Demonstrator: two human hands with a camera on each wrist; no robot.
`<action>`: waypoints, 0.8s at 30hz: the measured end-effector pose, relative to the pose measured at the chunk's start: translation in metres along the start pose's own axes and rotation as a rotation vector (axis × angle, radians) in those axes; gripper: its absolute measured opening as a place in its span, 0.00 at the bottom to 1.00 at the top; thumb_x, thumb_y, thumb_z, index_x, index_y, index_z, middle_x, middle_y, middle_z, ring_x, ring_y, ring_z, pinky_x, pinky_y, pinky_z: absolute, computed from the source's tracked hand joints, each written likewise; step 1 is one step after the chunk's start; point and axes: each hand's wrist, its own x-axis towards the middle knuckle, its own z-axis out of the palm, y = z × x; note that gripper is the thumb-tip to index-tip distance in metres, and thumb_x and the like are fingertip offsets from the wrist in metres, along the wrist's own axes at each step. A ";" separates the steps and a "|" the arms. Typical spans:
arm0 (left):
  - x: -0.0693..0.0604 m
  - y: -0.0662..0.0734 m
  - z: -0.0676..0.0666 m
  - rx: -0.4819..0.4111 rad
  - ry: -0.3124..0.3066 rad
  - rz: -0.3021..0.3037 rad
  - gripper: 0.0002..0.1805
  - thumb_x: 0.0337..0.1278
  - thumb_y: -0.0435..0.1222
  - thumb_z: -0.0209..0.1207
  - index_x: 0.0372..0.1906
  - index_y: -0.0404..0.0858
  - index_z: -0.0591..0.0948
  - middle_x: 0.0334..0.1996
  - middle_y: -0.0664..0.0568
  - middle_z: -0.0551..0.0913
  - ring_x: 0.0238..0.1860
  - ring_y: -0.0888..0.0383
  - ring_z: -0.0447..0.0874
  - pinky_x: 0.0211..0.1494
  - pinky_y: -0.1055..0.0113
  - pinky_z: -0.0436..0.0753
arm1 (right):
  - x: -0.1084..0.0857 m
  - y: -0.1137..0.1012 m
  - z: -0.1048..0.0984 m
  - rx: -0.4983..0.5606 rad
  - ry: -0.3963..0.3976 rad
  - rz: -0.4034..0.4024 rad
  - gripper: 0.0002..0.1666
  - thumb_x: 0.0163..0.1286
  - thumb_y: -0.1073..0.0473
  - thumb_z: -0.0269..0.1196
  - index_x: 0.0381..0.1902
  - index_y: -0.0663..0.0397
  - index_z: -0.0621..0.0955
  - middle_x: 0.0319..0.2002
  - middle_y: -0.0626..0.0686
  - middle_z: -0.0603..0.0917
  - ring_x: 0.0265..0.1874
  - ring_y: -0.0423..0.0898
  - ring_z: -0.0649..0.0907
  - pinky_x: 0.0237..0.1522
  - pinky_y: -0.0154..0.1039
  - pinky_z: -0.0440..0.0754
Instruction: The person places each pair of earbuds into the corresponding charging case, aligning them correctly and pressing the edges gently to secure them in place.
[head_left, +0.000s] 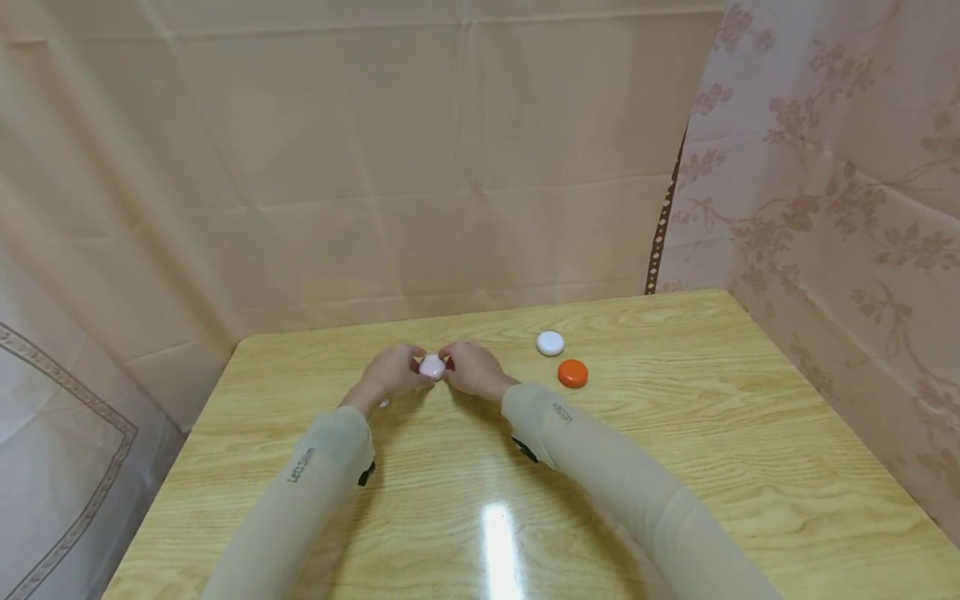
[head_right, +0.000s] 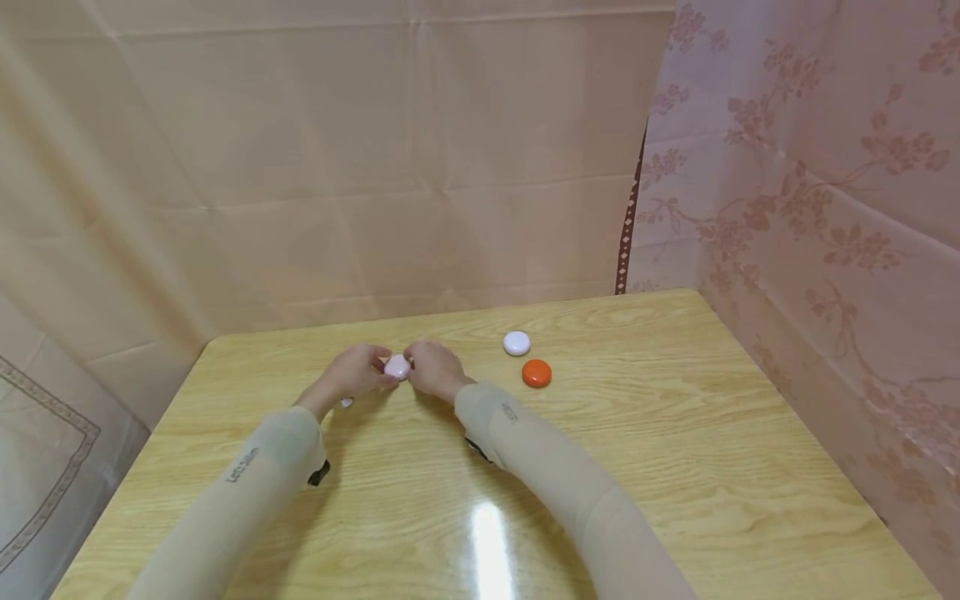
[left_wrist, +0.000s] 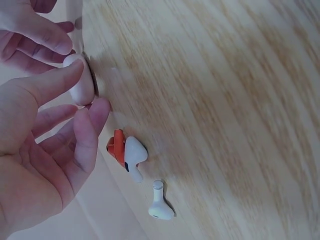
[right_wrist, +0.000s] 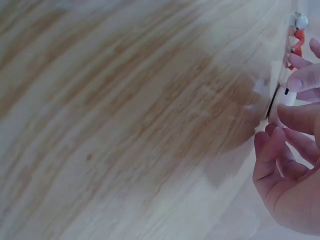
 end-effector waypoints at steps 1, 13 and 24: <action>0.000 0.000 0.000 0.002 0.001 -0.002 0.27 0.59 0.36 0.71 0.59 0.25 0.80 0.37 0.44 0.88 0.36 0.55 0.83 0.45 0.58 0.80 | 0.000 0.000 0.000 -0.009 -0.002 -0.007 0.14 0.68 0.64 0.67 0.51 0.57 0.87 0.34 0.49 0.86 0.36 0.45 0.82 0.40 0.41 0.79; 0.004 -0.004 0.004 -0.010 0.004 -0.022 0.15 0.56 0.38 0.74 0.43 0.33 0.87 0.36 0.49 0.86 0.36 0.55 0.79 0.46 0.56 0.79 | -0.002 0.000 -0.002 -0.038 -0.012 -0.064 0.05 0.69 0.61 0.69 0.35 0.58 0.86 0.29 0.49 0.82 0.27 0.43 0.75 0.33 0.38 0.76; 0.001 -0.006 0.002 -0.030 0.006 -0.008 0.19 0.55 0.38 0.74 0.48 0.31 0.86 0.41 0.45 0.88 0.42 0.51 0.84 0.51 0.53 0.80 | -0.003 -0.001 0.000 -0.051 -0.002 -0.057 0.05 0.69 0.59 0.69 0.35 0.55 0.87 0.30 0.47 0.84 0.28 0.42 0.76 0.33 0.38 0.75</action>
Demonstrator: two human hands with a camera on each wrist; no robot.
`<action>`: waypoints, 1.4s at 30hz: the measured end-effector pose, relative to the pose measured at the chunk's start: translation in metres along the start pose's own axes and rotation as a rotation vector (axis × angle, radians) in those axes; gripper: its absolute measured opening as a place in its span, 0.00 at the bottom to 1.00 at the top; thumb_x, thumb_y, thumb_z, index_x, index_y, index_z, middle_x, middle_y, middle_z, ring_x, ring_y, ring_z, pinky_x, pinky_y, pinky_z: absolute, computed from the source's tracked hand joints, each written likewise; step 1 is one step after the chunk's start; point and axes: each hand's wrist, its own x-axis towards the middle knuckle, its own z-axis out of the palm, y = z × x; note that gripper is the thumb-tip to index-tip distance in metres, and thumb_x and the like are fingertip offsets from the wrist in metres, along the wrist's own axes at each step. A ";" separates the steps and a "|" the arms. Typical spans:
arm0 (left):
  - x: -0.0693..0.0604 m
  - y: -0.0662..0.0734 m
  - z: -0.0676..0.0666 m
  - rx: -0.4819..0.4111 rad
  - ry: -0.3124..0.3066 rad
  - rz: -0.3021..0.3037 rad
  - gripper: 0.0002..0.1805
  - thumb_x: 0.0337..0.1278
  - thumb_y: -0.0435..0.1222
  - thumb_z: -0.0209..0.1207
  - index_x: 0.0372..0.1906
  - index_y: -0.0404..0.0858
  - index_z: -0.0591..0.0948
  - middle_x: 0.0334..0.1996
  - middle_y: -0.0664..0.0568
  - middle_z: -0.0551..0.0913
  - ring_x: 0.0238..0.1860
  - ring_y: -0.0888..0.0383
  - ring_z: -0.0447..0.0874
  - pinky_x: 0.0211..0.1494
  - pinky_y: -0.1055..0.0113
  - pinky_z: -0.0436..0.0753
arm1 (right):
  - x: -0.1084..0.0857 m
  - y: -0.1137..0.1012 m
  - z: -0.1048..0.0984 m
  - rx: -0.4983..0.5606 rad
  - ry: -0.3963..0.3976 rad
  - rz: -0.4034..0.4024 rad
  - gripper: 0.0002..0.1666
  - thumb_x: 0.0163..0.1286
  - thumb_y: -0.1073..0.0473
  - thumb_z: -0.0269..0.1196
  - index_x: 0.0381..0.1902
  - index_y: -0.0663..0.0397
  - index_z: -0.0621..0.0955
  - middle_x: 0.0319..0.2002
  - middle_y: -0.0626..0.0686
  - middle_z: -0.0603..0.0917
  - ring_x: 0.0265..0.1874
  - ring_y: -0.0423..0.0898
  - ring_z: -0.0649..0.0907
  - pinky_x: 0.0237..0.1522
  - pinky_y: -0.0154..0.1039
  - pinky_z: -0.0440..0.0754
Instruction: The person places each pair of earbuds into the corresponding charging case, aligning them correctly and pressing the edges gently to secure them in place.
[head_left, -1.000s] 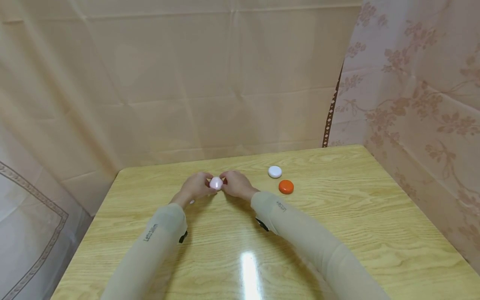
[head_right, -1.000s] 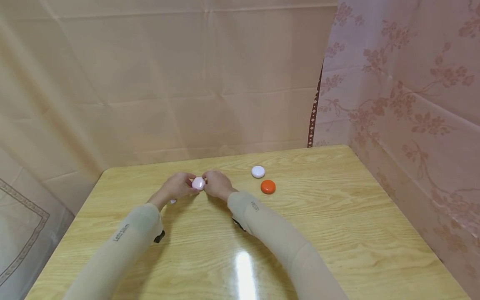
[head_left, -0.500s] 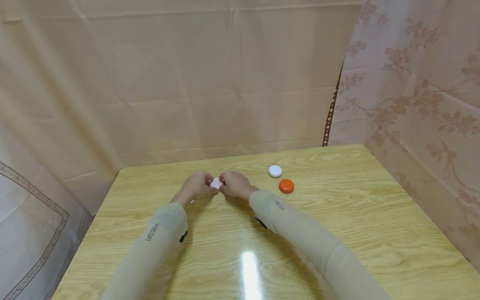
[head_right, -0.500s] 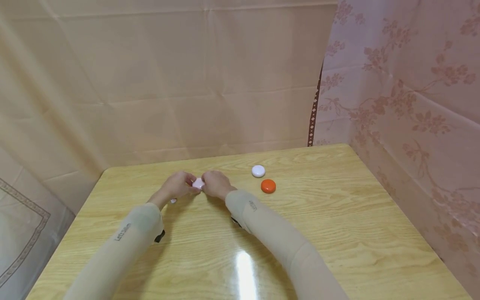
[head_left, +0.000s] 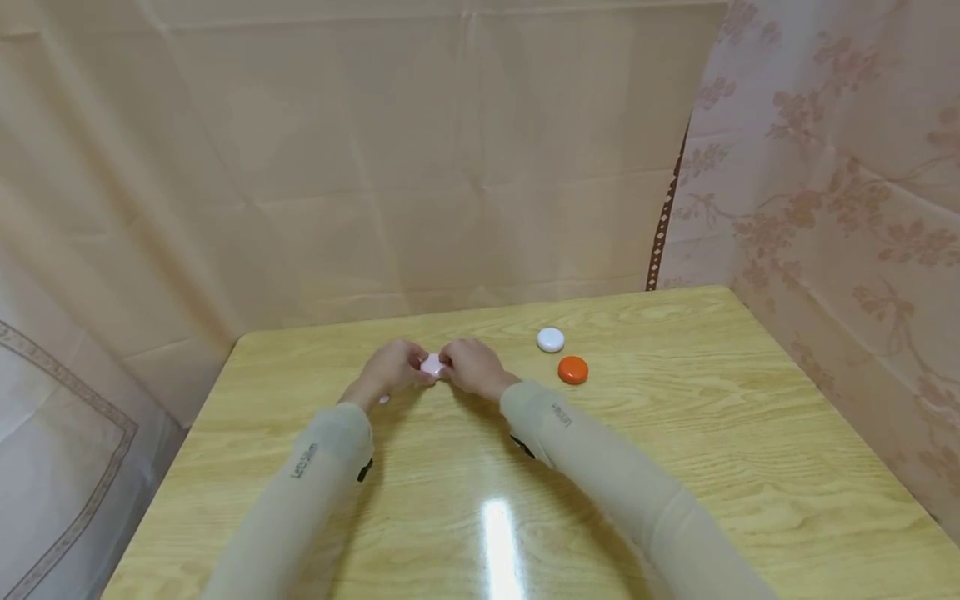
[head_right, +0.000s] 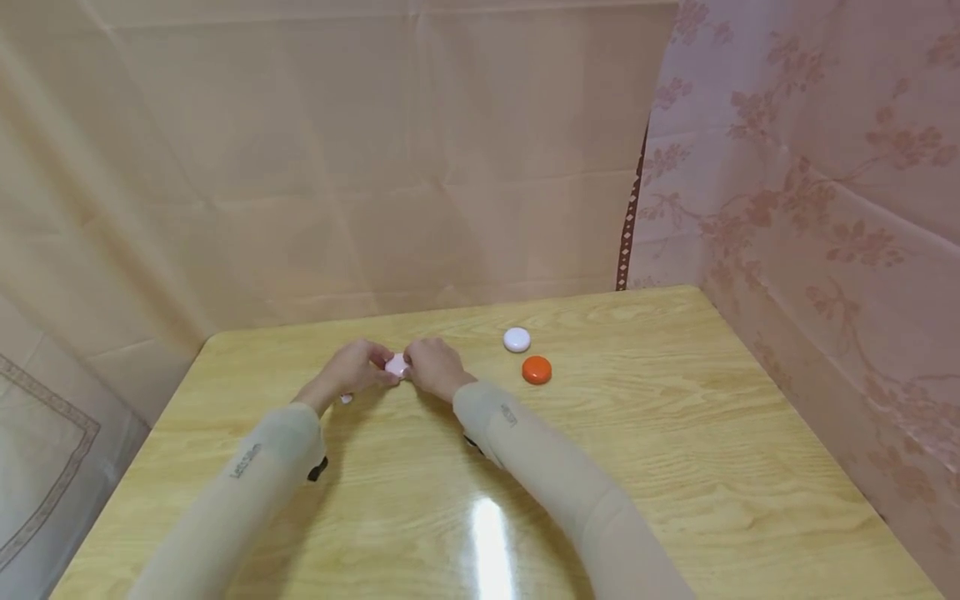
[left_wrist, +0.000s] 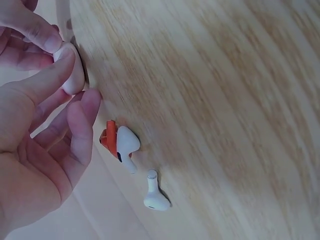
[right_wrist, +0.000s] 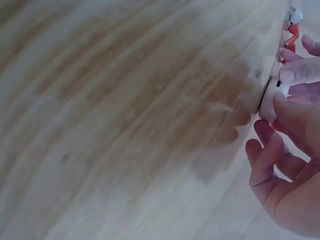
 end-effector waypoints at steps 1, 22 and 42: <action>0.000 0.001 -0.001 0.001 0.000 0.001 0.21 0.55 0.39 0.74 0.50 0.30 0.85 0.43 0.44 0.88 0.44 0.50 0.85 0.52 0.52 0.80 | -0.001 0.000 -0.001 0.003 0.001 0.002 0.05 0.70 0.59 0.69 0.37 0.55 0.88 0.32 0.48 0.85 0.29 0.43 0.77 0.34 0.39 0.77; -0.009 0.009 -0.015 0.046 -0.005 0.003 0.28 0.62 0.42 0.69 0.63 0.34 0.79 0.51 0.40 0.85 0.52 0.43 0.83 0.56 0.46 0.78 | -0.026 0.040 -0.035 0.105 -0.090 0.080 0.21 0.74 0.59 0.62 0.63 0.56 0.80 0.52 0.57 0.84 0.51 0.51 0.82 0.52 0.49 0.80; -0.017 0.058 0.010 0.028 -0.067 0.244 0.19 0.62 0.41 0.68 0.54 0.35 0.85 0.44 0.45 0.88 0.39 0.54 0.87 0.49 0.55 0.82 | -0.106 0.117 -0.101 0.004 -0.018 0.045 0.26 0.71 0.56 0.67 0.61 0.64 0.80 0.53 0.64 0.82 0.52 0.60 0.81 0.50 0.59 0.79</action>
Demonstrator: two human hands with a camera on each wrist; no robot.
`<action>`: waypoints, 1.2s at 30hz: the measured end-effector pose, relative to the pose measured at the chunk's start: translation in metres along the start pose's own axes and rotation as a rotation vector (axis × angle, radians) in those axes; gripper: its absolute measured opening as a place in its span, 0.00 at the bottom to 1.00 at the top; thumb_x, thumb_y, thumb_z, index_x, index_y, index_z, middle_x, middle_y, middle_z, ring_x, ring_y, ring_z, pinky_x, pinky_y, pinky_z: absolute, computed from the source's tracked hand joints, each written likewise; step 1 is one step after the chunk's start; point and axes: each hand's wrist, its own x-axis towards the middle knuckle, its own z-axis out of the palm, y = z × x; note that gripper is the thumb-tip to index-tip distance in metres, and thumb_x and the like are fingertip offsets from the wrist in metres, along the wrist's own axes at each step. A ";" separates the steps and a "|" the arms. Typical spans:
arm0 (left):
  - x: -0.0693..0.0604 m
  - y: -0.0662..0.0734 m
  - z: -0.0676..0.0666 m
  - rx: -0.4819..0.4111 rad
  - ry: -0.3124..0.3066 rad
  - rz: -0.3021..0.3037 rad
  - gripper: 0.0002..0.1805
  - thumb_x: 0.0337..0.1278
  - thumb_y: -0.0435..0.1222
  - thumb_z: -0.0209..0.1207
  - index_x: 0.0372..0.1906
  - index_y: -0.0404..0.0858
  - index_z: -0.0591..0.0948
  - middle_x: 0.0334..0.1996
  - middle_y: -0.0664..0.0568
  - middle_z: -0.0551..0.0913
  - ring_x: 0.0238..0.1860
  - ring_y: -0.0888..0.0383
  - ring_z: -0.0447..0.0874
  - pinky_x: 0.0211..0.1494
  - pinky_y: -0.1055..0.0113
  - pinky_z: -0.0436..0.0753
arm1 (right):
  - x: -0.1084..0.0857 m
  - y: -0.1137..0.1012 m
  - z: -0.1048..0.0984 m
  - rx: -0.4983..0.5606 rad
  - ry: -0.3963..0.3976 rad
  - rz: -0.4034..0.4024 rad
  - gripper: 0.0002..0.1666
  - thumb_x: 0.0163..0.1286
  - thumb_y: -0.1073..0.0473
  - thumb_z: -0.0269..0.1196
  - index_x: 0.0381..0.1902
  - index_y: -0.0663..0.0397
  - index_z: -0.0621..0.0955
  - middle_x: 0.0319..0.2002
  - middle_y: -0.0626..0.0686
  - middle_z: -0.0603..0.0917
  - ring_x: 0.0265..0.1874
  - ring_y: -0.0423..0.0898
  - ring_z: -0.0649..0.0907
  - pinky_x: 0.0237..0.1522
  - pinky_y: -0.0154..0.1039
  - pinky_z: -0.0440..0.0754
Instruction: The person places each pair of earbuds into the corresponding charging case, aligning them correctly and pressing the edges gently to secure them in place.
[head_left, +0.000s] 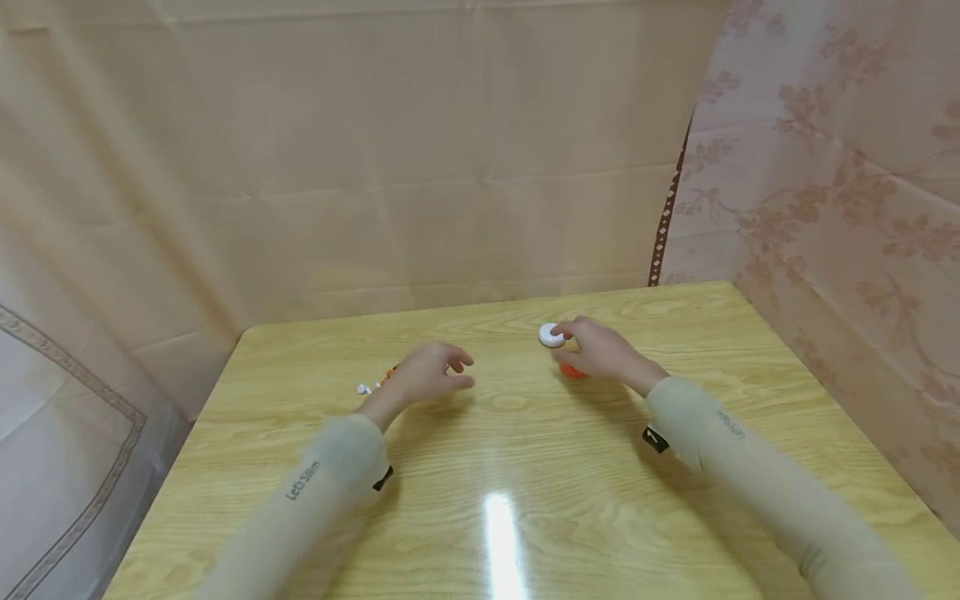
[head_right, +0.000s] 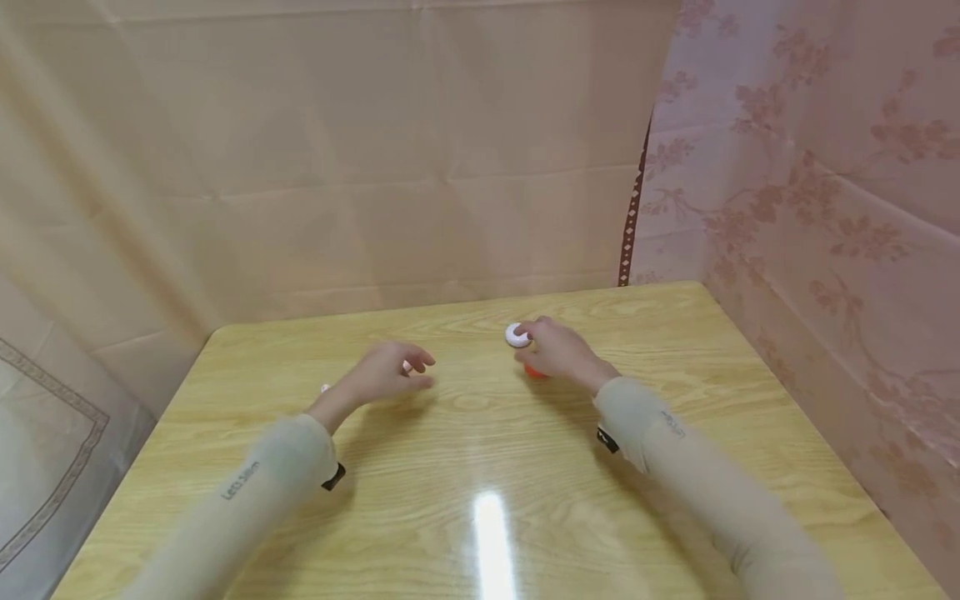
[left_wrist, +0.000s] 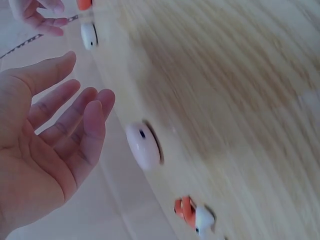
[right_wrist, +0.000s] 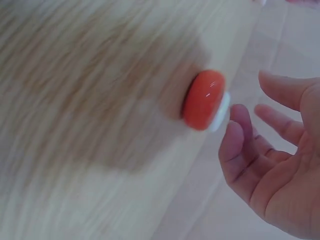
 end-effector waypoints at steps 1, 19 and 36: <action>0.000 0.002 0.002 -0.005 -0.003 0.001 0.19 0.63 0.41 0.68 0.54 0.35 0.85 0.44 0.46 0.88 0.39 0.54 0.87 0.49 0.55 0.83 | -0.002 0.003 0.000 -0.013 -0.004 -0.001 0.25 0.71 0.56 0.68 0.60 0.65 0.80 0.53 0.65 0.82 0.52 0.61 0.81 0.51 0.59 0.79; 0.012 0.015 0.029 -0.118 -0.059 0.037 0.18 0.65 0.40 0.66 0.55 0.35 0.84 0.43 0.48 0.88 0.36 0.60 0.86 0.46 0.61 0.83 | -0.004 0.019 0.006 -0.008 -0.099 0.053 0.27 0.69 0.52 0.69 0.52 0.73 0.81 0.23 0.49 0.76 0.22 0.44 0.71 0.32 0.43 0.73; 0.014 0.018 0.032 -0.108 -0.076 0.047 0.17 0.68 0.40 0.65 0.54 0.35 0.84 0.41 0.50 0.88 0.40 0.57 0.85 0.50 0.58 0.82 | -0.002 0.007 0.010 0.074 -0.129 0.073 0.28 0.60 0.50 0.76 0.51 0.61 0.80 0.28 0.49 0.79 0.27 0.44 0.74 0.33 0.40 0.71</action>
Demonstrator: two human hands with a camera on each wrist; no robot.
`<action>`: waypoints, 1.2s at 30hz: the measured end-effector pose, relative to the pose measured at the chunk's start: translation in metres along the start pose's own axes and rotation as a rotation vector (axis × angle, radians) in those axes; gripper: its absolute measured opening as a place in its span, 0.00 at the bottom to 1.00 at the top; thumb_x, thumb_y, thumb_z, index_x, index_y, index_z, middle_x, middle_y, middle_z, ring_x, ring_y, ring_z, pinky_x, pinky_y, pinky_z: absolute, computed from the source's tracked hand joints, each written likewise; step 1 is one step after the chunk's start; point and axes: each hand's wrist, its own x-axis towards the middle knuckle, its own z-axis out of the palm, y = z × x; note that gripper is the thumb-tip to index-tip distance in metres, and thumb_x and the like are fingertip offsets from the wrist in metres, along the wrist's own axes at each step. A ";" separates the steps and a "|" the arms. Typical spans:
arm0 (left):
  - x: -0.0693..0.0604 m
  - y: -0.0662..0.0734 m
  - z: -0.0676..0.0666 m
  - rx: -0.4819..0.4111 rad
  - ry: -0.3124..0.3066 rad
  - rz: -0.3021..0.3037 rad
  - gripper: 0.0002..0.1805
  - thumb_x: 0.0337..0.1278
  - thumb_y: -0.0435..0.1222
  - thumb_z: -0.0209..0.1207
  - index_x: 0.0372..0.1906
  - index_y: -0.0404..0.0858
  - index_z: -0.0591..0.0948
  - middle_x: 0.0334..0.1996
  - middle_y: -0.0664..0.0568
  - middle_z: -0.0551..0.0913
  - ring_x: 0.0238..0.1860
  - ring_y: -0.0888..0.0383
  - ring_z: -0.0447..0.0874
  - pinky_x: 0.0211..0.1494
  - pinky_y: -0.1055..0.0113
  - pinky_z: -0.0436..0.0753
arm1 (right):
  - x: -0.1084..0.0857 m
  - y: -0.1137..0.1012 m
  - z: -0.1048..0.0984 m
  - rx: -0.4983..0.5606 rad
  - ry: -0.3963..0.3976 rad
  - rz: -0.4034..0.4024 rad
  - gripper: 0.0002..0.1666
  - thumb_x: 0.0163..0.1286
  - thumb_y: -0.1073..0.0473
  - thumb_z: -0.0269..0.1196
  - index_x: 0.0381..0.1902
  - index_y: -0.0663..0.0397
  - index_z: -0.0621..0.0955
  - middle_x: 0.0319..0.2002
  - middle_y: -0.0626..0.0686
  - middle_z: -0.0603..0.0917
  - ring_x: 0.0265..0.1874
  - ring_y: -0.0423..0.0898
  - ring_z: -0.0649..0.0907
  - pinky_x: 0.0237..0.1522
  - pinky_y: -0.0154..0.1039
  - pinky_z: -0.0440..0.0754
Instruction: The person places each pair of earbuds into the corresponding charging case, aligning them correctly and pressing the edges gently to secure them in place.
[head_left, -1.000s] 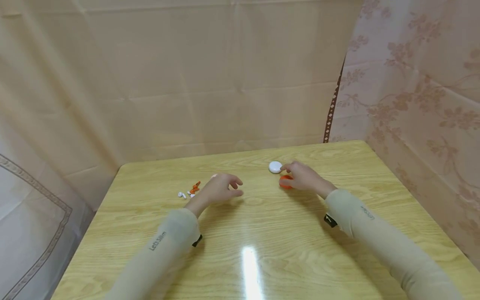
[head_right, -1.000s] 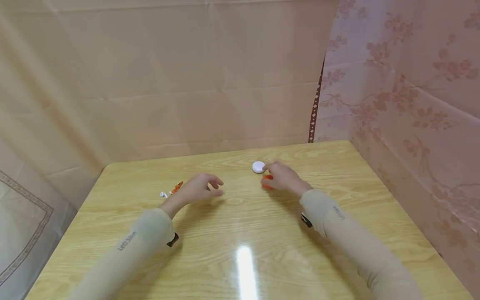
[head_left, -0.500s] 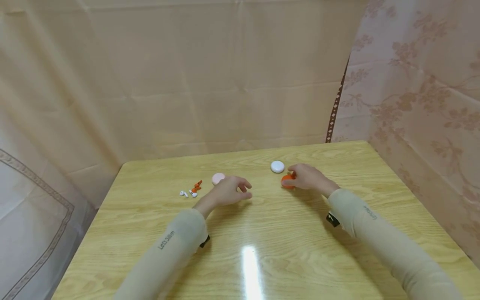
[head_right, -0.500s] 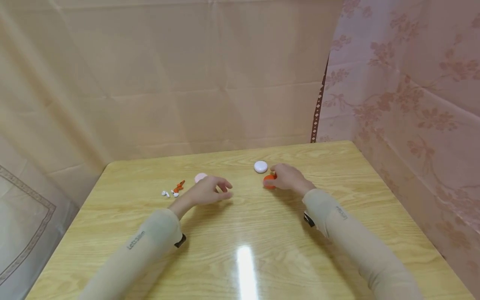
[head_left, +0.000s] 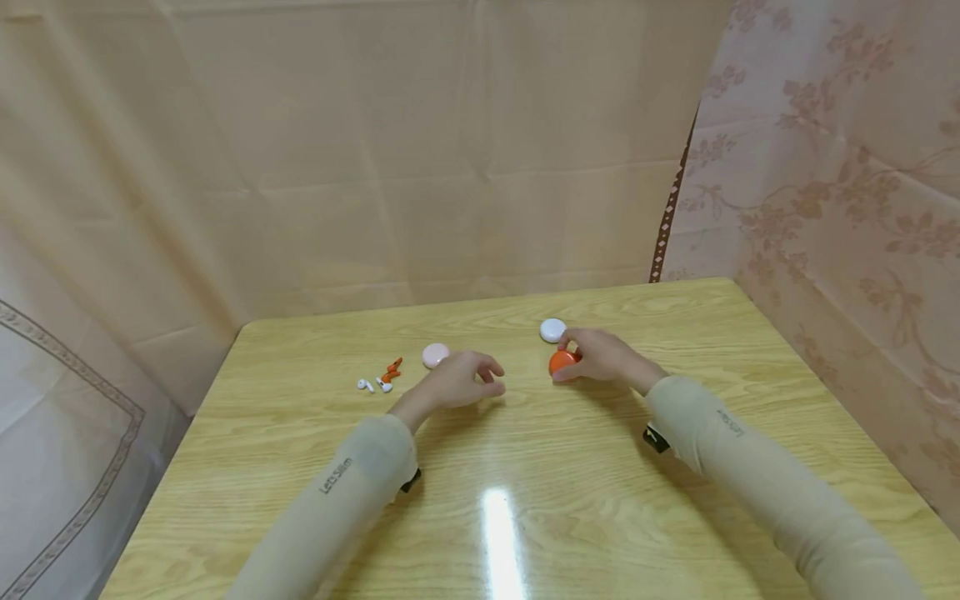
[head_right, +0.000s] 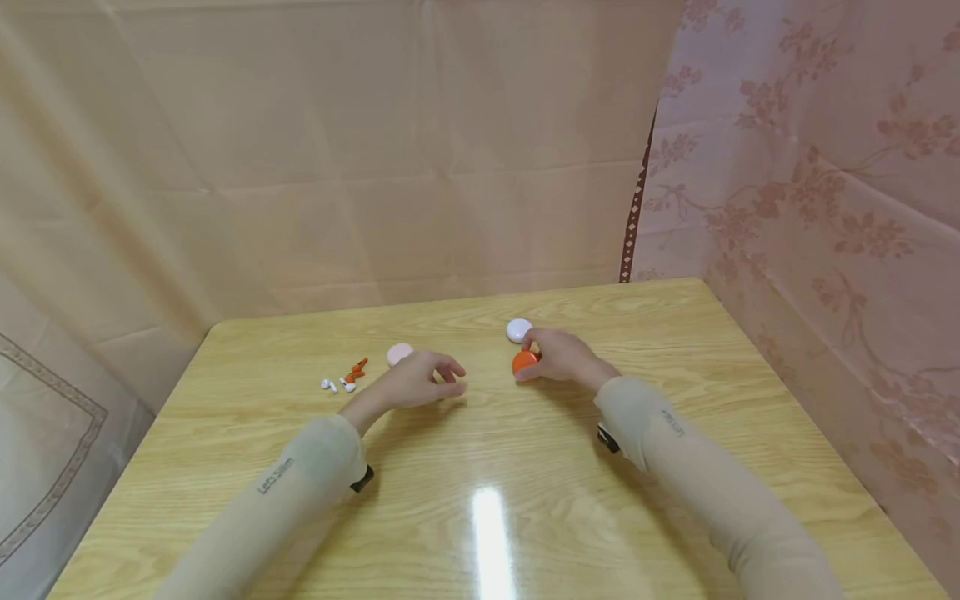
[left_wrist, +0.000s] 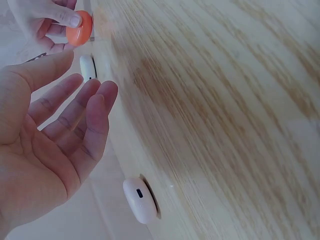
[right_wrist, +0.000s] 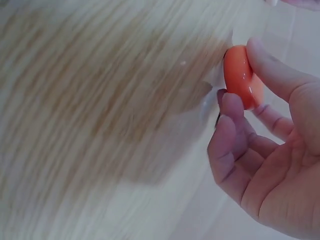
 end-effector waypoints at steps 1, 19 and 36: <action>0.000 0.000 0.000 -0.001 -0.002 -0.002 0.17 0.68 0.40 0.64 0.54 0.34 0.84 0.41 0.50 0.88 0.40 0.57 0.85 0.50 0.58 0.82 | 0.001 -0.001 0.001 0.002 0.003 -0.013 0.28 0.60 0.51 0.77 0.51 0.61 0.81 0.28 0.49 0.80 0.28 0.44 0.75 0.34 0.40 0.72; 0.001 -0.003 -0.002 -0.025 -0.018 -0.051 0.20 0.67 0.42 0.65 0.56 0.33 0.83 0.40 0.49 0.88 0.39 0.57 0.86 0.46 0.61 0.83 | 0.011 -0.028 0.022 0.146 0.012 -0.090 0.21 0.56 0.60 0.79 0.45 0.63 0.85 0.35 0.50 0.87 0.36 0.45 0.84 0.44 0.43 0.82; -0.002 -0.009 -0.001 -0.147 -0.024 -0.021 0.15 0.67 0.40 0.65 0.50 0.34 0.85 0.34 0.49 0.88 0.31 0.54 0.87 0.36 0.66 0.84 | 0.018 -0.057 0.034 0.350 0.035 -0.138 0.18 0.61 0.63 0.76 0.47 0.61 0.82 0.40 0.52 0.87 0.40 0.46 0.86 0.40 0.36 0.86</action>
